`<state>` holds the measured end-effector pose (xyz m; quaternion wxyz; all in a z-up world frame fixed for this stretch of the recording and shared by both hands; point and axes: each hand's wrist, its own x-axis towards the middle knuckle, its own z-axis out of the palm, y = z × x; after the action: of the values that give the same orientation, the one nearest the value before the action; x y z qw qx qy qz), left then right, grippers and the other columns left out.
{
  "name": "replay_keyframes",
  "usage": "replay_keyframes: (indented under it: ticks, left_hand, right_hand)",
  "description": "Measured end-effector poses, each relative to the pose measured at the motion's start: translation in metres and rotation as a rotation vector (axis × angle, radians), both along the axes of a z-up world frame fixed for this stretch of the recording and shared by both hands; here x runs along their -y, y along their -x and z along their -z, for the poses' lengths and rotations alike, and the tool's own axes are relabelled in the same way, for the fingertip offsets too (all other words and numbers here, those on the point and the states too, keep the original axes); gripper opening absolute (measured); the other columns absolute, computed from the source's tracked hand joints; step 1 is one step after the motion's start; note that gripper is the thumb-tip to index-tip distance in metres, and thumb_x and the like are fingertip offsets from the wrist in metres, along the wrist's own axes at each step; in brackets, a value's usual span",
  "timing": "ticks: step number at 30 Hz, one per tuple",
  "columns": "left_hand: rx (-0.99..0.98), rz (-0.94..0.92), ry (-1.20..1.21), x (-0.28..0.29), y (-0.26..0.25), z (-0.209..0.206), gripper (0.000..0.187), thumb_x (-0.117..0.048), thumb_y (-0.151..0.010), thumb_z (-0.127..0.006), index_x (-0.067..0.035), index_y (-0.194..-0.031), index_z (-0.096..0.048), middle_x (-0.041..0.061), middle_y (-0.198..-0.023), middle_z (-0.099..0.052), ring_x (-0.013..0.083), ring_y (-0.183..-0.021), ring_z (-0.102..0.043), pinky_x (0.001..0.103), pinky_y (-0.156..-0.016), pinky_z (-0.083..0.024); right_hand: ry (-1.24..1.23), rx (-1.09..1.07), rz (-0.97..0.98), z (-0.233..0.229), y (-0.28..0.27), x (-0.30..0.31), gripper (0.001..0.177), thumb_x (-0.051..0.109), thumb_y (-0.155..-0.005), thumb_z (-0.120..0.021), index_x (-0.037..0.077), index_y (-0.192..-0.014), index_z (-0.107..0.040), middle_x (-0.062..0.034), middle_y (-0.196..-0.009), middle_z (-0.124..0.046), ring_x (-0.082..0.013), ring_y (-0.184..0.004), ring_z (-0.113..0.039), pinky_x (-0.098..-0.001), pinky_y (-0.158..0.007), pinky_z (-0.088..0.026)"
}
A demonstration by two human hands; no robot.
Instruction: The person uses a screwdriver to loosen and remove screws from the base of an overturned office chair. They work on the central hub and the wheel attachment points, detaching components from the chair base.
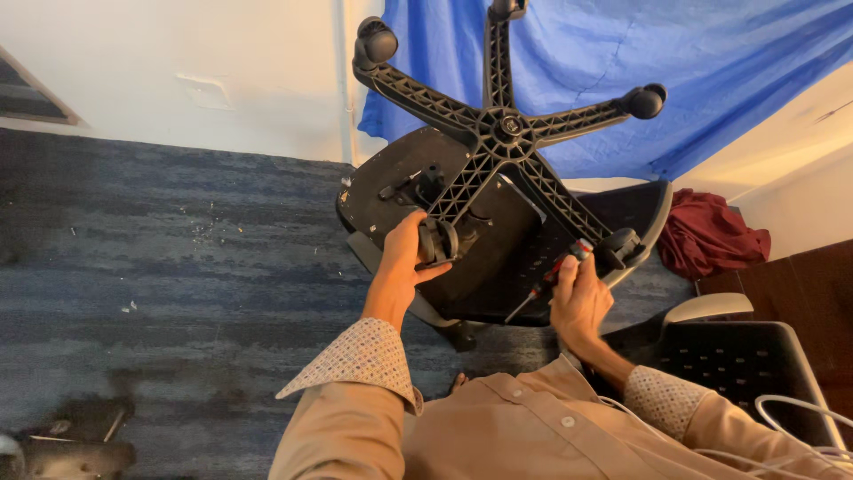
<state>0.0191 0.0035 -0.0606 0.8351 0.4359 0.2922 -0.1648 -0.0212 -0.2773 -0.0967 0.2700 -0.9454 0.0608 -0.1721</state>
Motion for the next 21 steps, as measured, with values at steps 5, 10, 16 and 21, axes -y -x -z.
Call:
replay_keyframes:
  ticks: [5,10,16,21]
  left_hand:
    - [-0.051,-0.168,-0.034,-0.013,-0.008,-0.024,0.054,-0.044,-0.091,-0.06,-0.016,-0.136,-0.058,0.008,-0.13,-0.051,0.0269,-0.115,-0.053,0.053,-0.084,-0.066]
    - [0.014,-0.077,-0.606,-0.008,-0.027,-0.039,0.078,-0.052,-0.065,-0.082,-0.015,-0.13,-0.059,0.008,-0.126,-0.063,0.0281,-0.11,-0.07,0.044,-0.084,-0.061]
    - [0.198,-0.025,-1.004,-0.008,-0.021,-0.036,0.079,-0.037,-0.057,-0.089,-0.012,-0.128,-0.062,0.016,-0.121,-0.067,0.034,-0.113,-0.065,0.045,-0.097,-0.052]
    - [0.274,-0.003,-1.101,0.032,0.033,-0.034,0.074,-0.027,-0.06,-0.089,-0.01,-0.127,-0.063,0.026,-0.119,-0.066,0.043,-0.108,-0.066,0.049,-0.093,-0.054]
  right_hand:
    - [-0.016,-0.051,-0.083,-0.007,0.011,-0.032,0.039,0.043,-0.109,-0.037,0.009,-0.107,-0.056,-0.0033,-0.059,-0.067,-0.0277,-0.058,-0.068,-0.0431,-0.061,-0.05]
    - [-0.11,-0.143,-0.228,-0.025,0.007,-0.051,0.039,0.041,-0.107,-0.037,0.006,-0.119,-0.05,-0.004,-0.06,-0.069,-0.0255,-0.054,-0.069,-0.0381,-0.056,-0.051]
    - [-0.146,-0.17,-0.25,-0.031,0.007,-0.063,0.04,0.039,-0.108,-0.038,0.004,-0.125,-0.05,-0.0059,-0.06,-0.069,-0.0245,-0.053,-0.068,-0.0377,-0.055,-0.051]
    - [-0.278,-0.061,-0.216,-0.024,0.012,-0.062,0.042,0.035,-0.106,-0.04,0.004,-0.135,-0.046,-0.01,-0.064,-0.065,-0.0231,-0.051,-0.064,-0.0366,-0.051,-0.053]
